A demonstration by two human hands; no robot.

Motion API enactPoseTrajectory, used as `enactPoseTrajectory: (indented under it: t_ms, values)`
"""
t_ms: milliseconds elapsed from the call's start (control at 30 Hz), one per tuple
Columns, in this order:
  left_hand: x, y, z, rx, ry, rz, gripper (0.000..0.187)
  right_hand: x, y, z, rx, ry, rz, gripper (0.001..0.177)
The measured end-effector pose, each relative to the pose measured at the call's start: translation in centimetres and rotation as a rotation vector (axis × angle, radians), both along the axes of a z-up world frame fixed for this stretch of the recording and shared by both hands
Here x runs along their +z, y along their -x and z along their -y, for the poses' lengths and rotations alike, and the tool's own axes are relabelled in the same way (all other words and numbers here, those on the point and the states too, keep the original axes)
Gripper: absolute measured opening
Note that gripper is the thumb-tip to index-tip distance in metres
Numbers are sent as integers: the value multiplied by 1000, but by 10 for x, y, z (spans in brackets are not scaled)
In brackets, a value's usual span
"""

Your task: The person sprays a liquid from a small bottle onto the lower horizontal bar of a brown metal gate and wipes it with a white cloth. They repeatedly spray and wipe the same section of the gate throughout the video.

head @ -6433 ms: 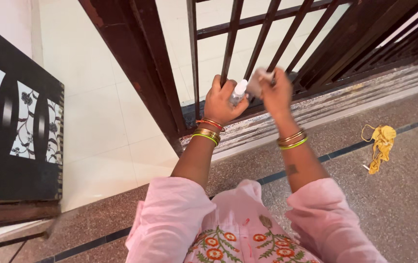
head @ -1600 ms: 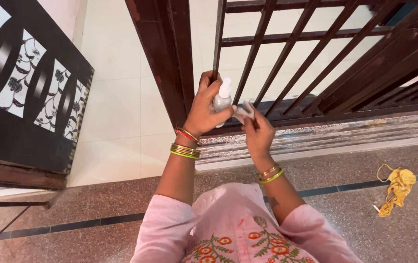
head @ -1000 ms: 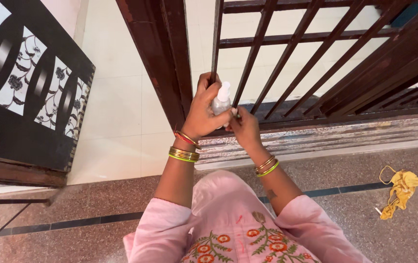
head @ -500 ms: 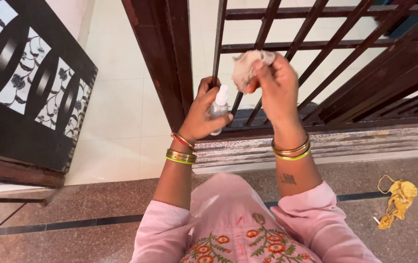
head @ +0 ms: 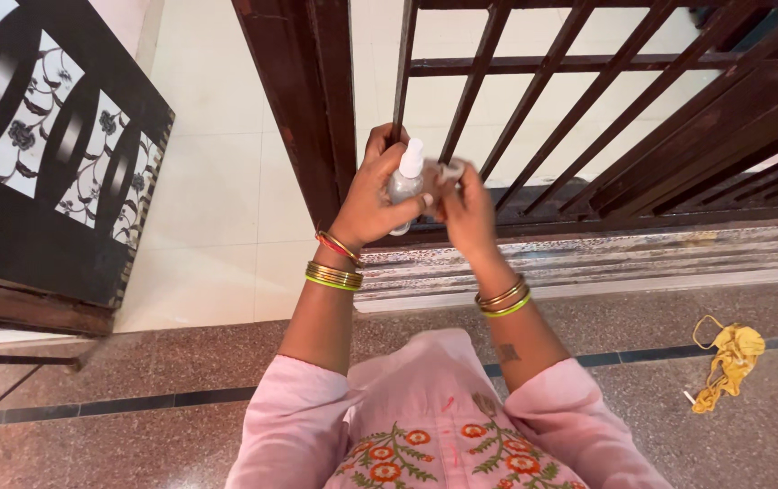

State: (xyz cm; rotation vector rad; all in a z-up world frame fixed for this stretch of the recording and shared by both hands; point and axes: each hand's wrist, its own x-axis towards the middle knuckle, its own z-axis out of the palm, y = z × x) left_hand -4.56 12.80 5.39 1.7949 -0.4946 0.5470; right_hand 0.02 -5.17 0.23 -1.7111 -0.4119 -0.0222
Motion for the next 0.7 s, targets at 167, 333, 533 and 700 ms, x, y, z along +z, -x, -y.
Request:
enactPoseTrajectory:
  t_ms: [167,333,533,700]
  values:
    - [0,1,3,17,14,-42,43,-88,4,7,22,27,-121,22]
    - [10,5,4,27,3,-79,44,-114,23,9,-32,-108,-156,26]
    - [20,27,4,145,-147,-91,50,-66,65,-3,-169,200,245,31]
    - [36,83,1,134,-113,-33,45,-46,68,-27,-113,35,269,44]
